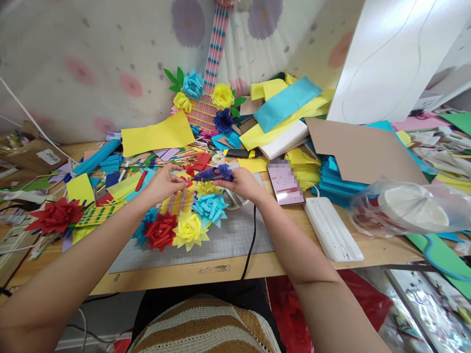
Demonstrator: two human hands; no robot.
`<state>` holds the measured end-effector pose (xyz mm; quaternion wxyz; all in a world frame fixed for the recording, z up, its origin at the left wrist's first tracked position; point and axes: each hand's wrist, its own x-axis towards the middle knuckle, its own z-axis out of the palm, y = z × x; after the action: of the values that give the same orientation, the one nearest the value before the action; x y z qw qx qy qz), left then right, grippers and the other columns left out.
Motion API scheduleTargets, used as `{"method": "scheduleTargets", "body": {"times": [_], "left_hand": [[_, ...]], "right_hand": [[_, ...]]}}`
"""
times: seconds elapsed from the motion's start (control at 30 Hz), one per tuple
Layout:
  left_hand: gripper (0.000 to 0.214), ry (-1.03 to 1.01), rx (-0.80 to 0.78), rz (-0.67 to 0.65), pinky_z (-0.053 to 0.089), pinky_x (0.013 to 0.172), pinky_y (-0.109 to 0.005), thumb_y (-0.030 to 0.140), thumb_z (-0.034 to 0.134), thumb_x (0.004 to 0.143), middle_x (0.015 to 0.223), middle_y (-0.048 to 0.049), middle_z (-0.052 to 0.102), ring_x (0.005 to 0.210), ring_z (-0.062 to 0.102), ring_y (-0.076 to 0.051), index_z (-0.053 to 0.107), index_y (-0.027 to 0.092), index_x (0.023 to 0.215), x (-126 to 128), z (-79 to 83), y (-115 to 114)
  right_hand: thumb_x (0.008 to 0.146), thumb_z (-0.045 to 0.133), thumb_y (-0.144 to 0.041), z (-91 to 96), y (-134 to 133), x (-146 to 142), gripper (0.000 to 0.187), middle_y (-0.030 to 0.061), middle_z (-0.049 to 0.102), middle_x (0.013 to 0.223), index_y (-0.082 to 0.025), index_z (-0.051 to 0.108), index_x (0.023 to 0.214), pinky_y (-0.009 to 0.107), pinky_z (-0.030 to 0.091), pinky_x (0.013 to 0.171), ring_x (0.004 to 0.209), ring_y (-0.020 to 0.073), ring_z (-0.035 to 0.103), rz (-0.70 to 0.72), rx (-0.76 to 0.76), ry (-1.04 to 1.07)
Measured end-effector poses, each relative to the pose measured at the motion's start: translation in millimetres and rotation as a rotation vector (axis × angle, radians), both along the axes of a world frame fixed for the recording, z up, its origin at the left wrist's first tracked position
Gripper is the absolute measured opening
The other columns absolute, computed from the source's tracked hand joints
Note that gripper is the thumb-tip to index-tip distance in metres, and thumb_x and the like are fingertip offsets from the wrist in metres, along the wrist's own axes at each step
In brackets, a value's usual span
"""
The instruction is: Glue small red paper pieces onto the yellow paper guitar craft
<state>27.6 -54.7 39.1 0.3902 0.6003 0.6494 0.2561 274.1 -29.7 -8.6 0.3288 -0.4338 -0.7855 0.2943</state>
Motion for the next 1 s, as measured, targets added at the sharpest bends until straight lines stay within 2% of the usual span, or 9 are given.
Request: {"method": "scheduleTargets", "body": {"times": [0.2,0.5,0.63,0.77,1.0], "left_hand": [[0.041,0.055,-0.018,0.046,0.042,0.055,-0.026,0.015,0.068,0.068,0.06,0.0057,0.065,0.053,0.061,-0.015,0.045,0.021,0.101,3.5,7.4,-0.3],[0.045,0.088,-0.025,0.068,0.042,0.055,-0.024,0.011,0.069,0.068,0.062,0.0058,0.066,0.051,0.06,-0.013,0.044,0.02,0.104,2.6,7.9,3.2],[0.044,0.05,-0.035,0.057,0.04,0.051,-0.024,0.013,0.07,0.07,0.061,0.0058,0.066,0.046,0.056,-0.012,0.044,0.02,0.106,1.7,5.1,4.8],[0.045,0.002,-0.034,0.041,0.041,0.05,-0.023,0.013,0.069,0.071,0.061,0.0045,0.067,0.051,0.06,-0.013,0.043,0.02,0.106,-0.3,1.3,7.0],[0.043,-0.098,-0.05,0.085,0.04,0.048,-0.022,0.011,0.071,0.068,0.055,0.0055,0.065,0.045,0.054,-0.01,0.044,0.019,0.101,3.5,10.2,2.9]], "right_hand": [[0.08,0.066,-0.054,-4.1,1.8,1.7,0.042,0.0062,0.074,0.082,-0.017,0.076,0.097,0.029,0.048,0.07,0.073,0.0212,0.065,0.023,0.052,-0.047],[0.08,0.069,-0.05,-2.2,0.3,0.9,0.038,0.0056,0.075,0.087,-0.019,0.076,0.1,0.028,0.049,0.07,0.078,0.0216,0.067,0.019,0.08,-0.031],[0.079,0.07,-0.048,1.1,-1.7,-0.5,0.036,0.0061,0.075,0.086,-0.018,0.077,0.099,0.029,0.047,0.07,0.079,0.0224,0.067,0.001,0.069,-0.091],[0.079,0.07,-0.047,2.9,-2.8,-1.6,0.036,0.0064,0.075,0.087,-0.019,0.077,0.1,0.028,0.047,0.071,0.081,0.0227,0.068,-0.009,0.065,-0.111],[0.075,0.073,-0.047,2.7,-2.9,-1.4,0.034,0.0057,0.074,0.085,-0.019,0.077,0.094,0.03,0.048,0.073,0.08,0.0226,0.067,-0.021,0.023,-0.051]]}}
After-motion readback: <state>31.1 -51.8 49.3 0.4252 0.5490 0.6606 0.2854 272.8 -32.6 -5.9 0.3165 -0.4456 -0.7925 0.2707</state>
